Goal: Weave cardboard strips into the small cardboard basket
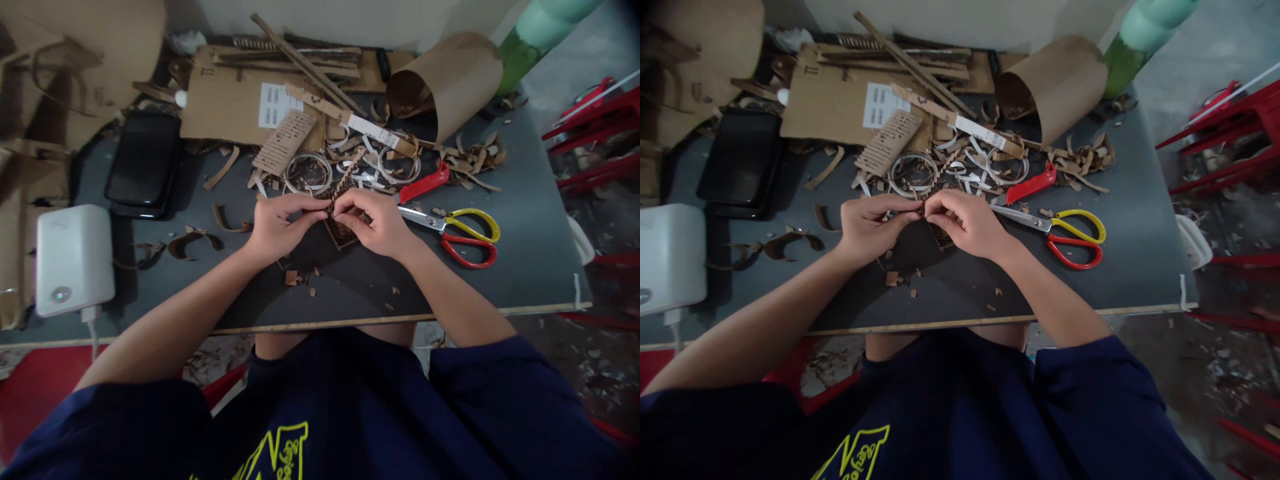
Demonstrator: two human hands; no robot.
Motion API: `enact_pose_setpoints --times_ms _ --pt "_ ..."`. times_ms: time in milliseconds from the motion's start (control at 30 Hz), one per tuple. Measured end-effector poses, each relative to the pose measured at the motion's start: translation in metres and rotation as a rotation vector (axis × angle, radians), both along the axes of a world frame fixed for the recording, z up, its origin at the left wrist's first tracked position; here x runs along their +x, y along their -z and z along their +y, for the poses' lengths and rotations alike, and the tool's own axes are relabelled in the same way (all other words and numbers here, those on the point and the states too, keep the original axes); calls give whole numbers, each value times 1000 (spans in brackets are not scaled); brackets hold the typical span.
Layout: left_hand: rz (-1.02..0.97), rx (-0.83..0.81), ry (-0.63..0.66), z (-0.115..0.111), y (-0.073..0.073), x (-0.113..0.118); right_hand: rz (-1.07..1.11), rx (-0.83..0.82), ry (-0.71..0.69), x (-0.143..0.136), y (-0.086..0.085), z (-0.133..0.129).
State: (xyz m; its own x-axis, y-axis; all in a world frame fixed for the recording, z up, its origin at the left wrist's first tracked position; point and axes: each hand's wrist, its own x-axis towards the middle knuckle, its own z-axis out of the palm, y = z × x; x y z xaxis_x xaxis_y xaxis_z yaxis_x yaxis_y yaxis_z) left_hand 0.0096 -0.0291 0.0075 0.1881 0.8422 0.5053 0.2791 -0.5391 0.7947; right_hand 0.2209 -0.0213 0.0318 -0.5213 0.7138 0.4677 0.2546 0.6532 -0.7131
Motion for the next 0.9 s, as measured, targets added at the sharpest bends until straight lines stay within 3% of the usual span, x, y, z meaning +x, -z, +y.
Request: enact_pose_setpoints --times_ms 167,367,633,900 --pt "-58 -47 -121 -4 1 4 87 -58 208 -8 6 -10" --pt "-28 -89 -169 -7 3 7 66 166 300 -15 13 -12" --pt "26 -108 -50 0 -3 -1 -53 278 149 -7 8 -1" --pt "-239 -361 268 8 -4 -4 8 10 -171 4 -4 9"
